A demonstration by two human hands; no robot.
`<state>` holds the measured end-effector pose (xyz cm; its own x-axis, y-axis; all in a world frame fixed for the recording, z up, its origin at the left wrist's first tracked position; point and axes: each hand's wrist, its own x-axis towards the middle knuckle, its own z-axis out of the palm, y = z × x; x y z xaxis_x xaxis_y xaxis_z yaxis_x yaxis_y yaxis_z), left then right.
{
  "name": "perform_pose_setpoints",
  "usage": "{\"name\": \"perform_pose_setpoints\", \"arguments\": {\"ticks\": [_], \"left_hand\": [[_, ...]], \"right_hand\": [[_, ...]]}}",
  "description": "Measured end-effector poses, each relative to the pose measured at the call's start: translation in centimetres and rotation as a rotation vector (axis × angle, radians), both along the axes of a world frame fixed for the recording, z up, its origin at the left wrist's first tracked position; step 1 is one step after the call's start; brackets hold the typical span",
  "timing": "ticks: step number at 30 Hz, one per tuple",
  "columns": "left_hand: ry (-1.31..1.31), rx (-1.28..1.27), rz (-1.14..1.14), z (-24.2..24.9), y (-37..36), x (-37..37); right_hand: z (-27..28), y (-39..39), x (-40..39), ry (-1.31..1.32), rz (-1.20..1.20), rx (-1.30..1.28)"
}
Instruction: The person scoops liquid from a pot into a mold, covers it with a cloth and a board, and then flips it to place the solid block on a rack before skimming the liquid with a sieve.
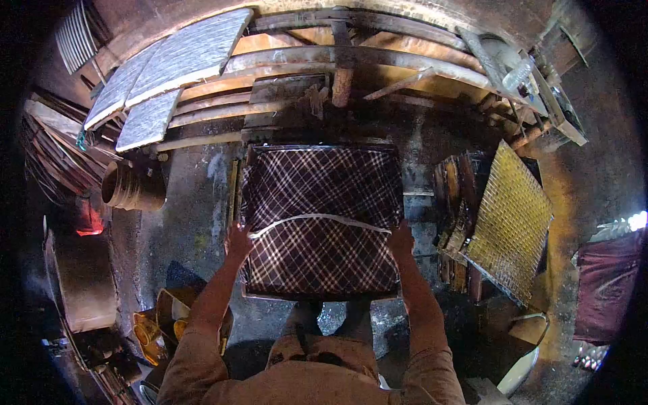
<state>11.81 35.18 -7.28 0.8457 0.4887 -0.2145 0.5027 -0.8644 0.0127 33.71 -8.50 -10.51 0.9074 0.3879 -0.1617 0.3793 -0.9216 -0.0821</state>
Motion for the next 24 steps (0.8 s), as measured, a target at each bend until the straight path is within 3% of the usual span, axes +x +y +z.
{"name": "perform_pose_setpoints", "arguments": {"ticks": [1,3,5,6,7,8,9,10,11,13,14,15,16,17,18,19,20,22,23,24], "left_hand": [[0.005,-0.005,0.0,-0.4,0.3,0.0],[-0.11,0.005,-0.029,-0.9,0.6,-0.3],[-0.108,0.003,-0.036,0.1,0.7,0.5],[-0.26,-0.082,-0.039,0.3,1.0,0.7],[-0.415,-0.167,-0.038,0.4,1.4,1.1],[-0.741,-0.176,-0.16,-0.5,2.4,1.7],[-0.736,-0.175,-0.159,-1.2,3.4,1.5],[-0.679,-0.455,-0.035,-1.3,4.1,1.3],[-0.617,-0.73,0.092,-1.1,4.7,1.5],[-0.551,-0.669,0.058,-0.4,6.4,2.5],[-0.478,-0.615,0.023,0.4,7.1,2.9],[-0.403,-0.562,-0.011,1.5,7.5,3.6],[-0.255,-0.426,0.102,3.5,7.7,4.9],[-0.251,-0.423,0.104,3.3,8.4,6.2],[-0.326,-0.225,0.173,3.1,9.2,7.7],[-0.4,-0.026,0.239,2.7,10.4,9.4],[-0.433,-0.389,0.496,1.1,13.0,11.1],[-0.566,-0.887,0.71,0.0,17.4,15.0],[-0.679,-1.019,0.665,0.4,18.5,17.0],[-0.691,-1.089,0.607,3.3,18.3,19.4]], "right_hand": [[-0.1,0.6,0.0,-0.199,0.015,-0.095],[0.4,0.5,0.1,-0.14,0.087,-0.144],[0.7,0.8,0.5,-0.058,-0.197,0.157],[3.2,0.4,0.9,0.048,0.045,0.101],[4.1,0.2,1.2,0.051,0.042,0.1],[4.6,-0.2,1.9,0.168,0.124,0.065],[4.9,-0.7,2.5,0.29,0.207,0.03],[5.2,-1.2,3.3,0.473,0.064,0.095],[5.2,-1.9,4.1,0.476,0.066,0.097],[5.0,-2.6,6.3,0.384,0.159,0.314],[8.8,-0.8,6.9,0.372,0.147,0.136],[8.5,-0.5,8.4,0.377,0.148,0.138],[8.2,-0.5,10.0,0.278,0.084,0.066],[7.8,-0.6,11.7,0.18,0.018,-0.006],[6.3,-0.9,14.0,0.184,0.018,-0.005],[3.7,-1.4,16.7,-0.124,0.063,0.116],[2.1,-1.6,19.1,-0.428,0.107,0.236],[1.8,-0.4,24.3,-0.439,0.079,0.457],[2.7,0.2,26.9,0.152,-0.112,1.104],[5.3,1.3,29.3,0.434,-0.185,1.285]]}}
